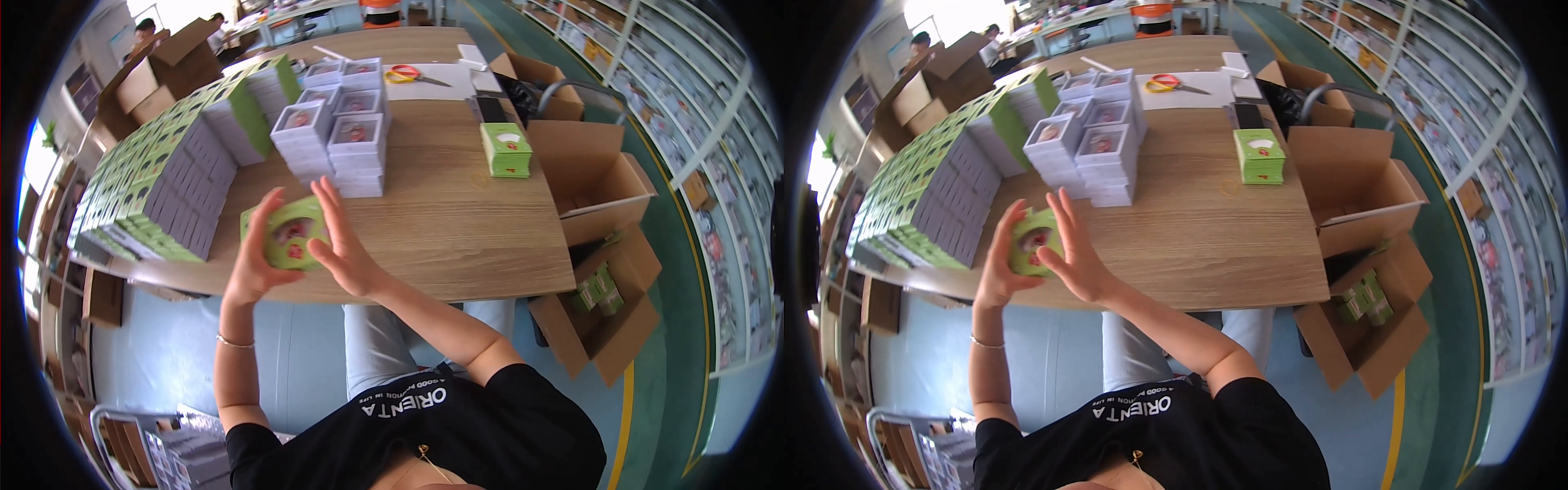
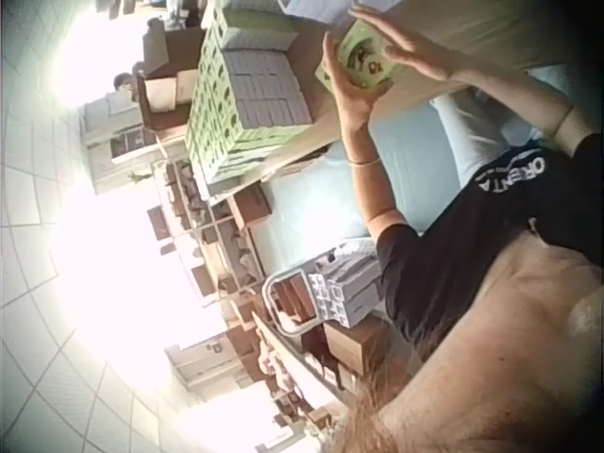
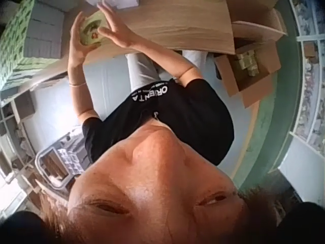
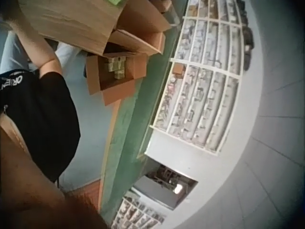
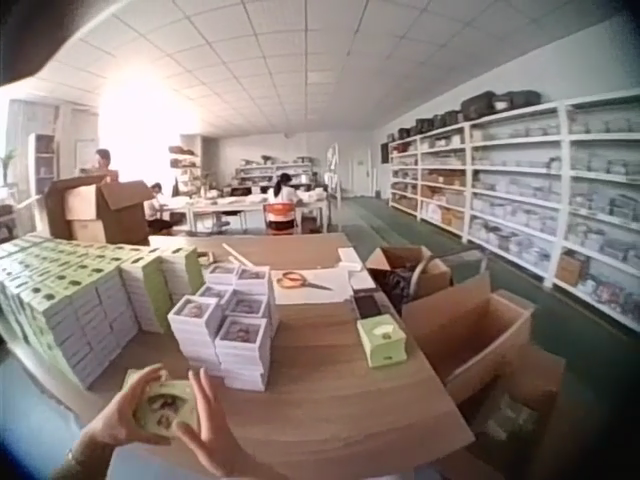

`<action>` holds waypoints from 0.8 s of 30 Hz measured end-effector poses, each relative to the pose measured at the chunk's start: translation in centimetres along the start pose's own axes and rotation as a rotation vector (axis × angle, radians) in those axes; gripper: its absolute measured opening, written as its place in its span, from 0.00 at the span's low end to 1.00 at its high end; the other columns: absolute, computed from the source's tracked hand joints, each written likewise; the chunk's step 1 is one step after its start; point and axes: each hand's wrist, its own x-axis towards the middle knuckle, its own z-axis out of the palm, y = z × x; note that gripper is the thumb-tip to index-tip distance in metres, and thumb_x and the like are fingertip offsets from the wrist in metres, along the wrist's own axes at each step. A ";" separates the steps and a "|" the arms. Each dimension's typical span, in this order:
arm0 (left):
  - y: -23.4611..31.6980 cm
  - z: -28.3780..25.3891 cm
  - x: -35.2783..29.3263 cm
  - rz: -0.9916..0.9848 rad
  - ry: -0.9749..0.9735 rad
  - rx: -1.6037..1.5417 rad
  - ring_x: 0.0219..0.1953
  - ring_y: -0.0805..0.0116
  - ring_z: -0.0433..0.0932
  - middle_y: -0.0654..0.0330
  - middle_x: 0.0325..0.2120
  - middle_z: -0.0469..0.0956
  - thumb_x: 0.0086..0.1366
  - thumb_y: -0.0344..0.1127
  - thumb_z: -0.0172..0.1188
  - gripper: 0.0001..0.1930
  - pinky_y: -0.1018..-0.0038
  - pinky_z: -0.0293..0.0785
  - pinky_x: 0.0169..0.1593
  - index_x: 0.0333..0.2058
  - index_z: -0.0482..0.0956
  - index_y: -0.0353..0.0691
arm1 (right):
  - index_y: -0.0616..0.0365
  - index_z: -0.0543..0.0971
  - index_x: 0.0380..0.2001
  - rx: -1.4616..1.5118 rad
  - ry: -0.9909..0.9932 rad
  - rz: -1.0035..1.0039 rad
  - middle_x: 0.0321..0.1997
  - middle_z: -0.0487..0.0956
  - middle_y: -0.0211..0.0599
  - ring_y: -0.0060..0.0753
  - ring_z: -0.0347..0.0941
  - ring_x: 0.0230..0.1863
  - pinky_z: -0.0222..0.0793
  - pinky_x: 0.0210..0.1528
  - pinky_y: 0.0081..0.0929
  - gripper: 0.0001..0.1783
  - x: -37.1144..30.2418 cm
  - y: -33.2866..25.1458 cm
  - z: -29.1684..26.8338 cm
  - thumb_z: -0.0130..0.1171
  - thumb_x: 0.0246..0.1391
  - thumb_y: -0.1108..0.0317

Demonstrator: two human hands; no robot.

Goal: The person inspects, stacks, and organizes small product boxes on a workbench by hand.

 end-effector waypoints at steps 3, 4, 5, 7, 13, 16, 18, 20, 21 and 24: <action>-2.7 -3.5 1.7 -0.023 0.102 0.074 0.62 0.60 0.60 0.57 0.59 0.59 0.27 0.18 0.71 0.60 0.68 0.60 0.67 0.66 0.58 0.46 | 0.58 0.49 0.69 -0.130 0.143 -0.051 0.73 0.44 0.51 0.49 0.38 0.74 0.38 0.72 0.43 0.45 0.4 1.7 -3.2 0.46 0.62 0.38; -3.9 -4.8 2.1 -0.050 0.121 0.083 0.61 0.61 0.61 0.58 0.58 0.60 0.27 0.17 0.70 0.59 0.68 0.60 0.67 0.66 0.58 0.47 | 0.59 0.54 0.67 -0.221 0.233 -0.074 0.71 0.51 0.53 0.53 0.47 0.72 0.45 0.71 0.44 0.43 0.6 2.2 -5.0 0.47 0.61 0.39; -5.1 -5.8 2.3 -0.043 0.116 0.081 0.61 0.61 0.61 0.58 0.58 0.60 0.27 0.17 0.70 0.59 0.68 0.60 0.67 0.66 0.58 0.47 | 0.59 0.58 0.65 -0.271 0.297 -0.050 0.68 0.56 0.53 0.52 0.52 0.69 0.49 0.69 0.43 0.39 0.7 2.2 -7.5 0.50 0.61 0.42; -7.4 -7.2 2.2 -0.185 0.062 0.159 0.61 0.61 0.62 0.59 0.57 0.60 0.28 0.15 0.69 0.60 0.68 0.60 0.67 0.66 0.58 0.49 | 0.60 0.64 0.60 -0.406 0.424 0.012 0.63 0.63 0.51 0.50 0.59 0.64 0.54 0.66 0.43 0.33 0.7 3.0 -13.8 0.55 0.60 0.49; -6.6 -7.1 2.8 -0.089 0.088 0.321 0.65 0.58 0.58 0.56 0.63 0.57 0.31 0.17 0.71 0.58 0.65 0.57 0.69 0.66 0.58 0.49 | 0.46 0.65 0.64 -1.188 0.297 0.352 0.69 0.58 0.51 0.51 0.52 0.70 0.51 0.68 0.48 0.45 0.4 5.5 -32.9 0.69 0.43 0.45; -4.7 -4.7 3.1 0.062 0.246 0.575 0.65 0.56 0.58 0.55 0.64 0.58 0.35 0.19 0.73 0.54 0.62 0.56 0.69 0.65 0.59 0.46 | 0.39 0.60 0.67 -1.476 -0.005 0.608 0.74 0.50 0.50 0.50 0.40 0.75 0.45 0.70 0.51 0.55 2.1 5.3 -36.6 0.70 0.36 0.37; -1.7 -1.4 3.5 0.164 0.357 0.566 0.65 0.56 0.59 0.55 0.62 0.60 0.38 0.19 0.72 0.50 0.62 0.58 0.67 0.64 0.62 0.44 | 0.37 0.57 0.69 -1.393 -0.065 0.679 0.75 0.45 0.48 0.47 0.34 0.76 0.41 0.71 0.52 0.59 3.7 5.8 -38.9 0.65 0.34 0.28; 0.1 3.1 4.6 0.227 0.303 0.496 0.61 0.55 0.65 0.54 0.58 0.67 0.44 0.21 0.70 0.39 0.62 0.63 0.64 0.58 0.69 0.40 | 0.34 0.57 0.69 -1.300 -0.012 0.629 0.75 0.45 0.45 0.45 0.35 0.76 0.40 0.71 0.53 0.55 4.6 8.0 -41.5 0.53 0.39 0.20; 0.1 5.2 5.1 0.239 0.256 0.513 0.60 0.55 0.67 0.53 0.56 0.69 0.45 0.21 0.69 0.36 0.62 0.64 0.63 0.56 0.71 0.40 | 0.32 0.57 0.69 -1.279 -0.026 0.677 0.75 0.46 0.43 0.45 0.37 0.76 0.40 0.71 0.53 0.54 5.1 8.9 -42.3 0.49 0.41 0.19; -0.2 12.2 6.6 0.159 0.034 0.427 0.56 0.52 0.70 0.51 0.53 0.71 0.48 0.23 0.69 0.31 0.63 0.67 0.60 0.54 0.72 0.38 | 0.34 0.60 0.68 -1.333 -0.176 0.767 0.72 0.56 0.44 0.49 0.48 0.73 0.48 0.70 0.50 0.48 5.8 10.0 -41.8 0.42 0.48 0.20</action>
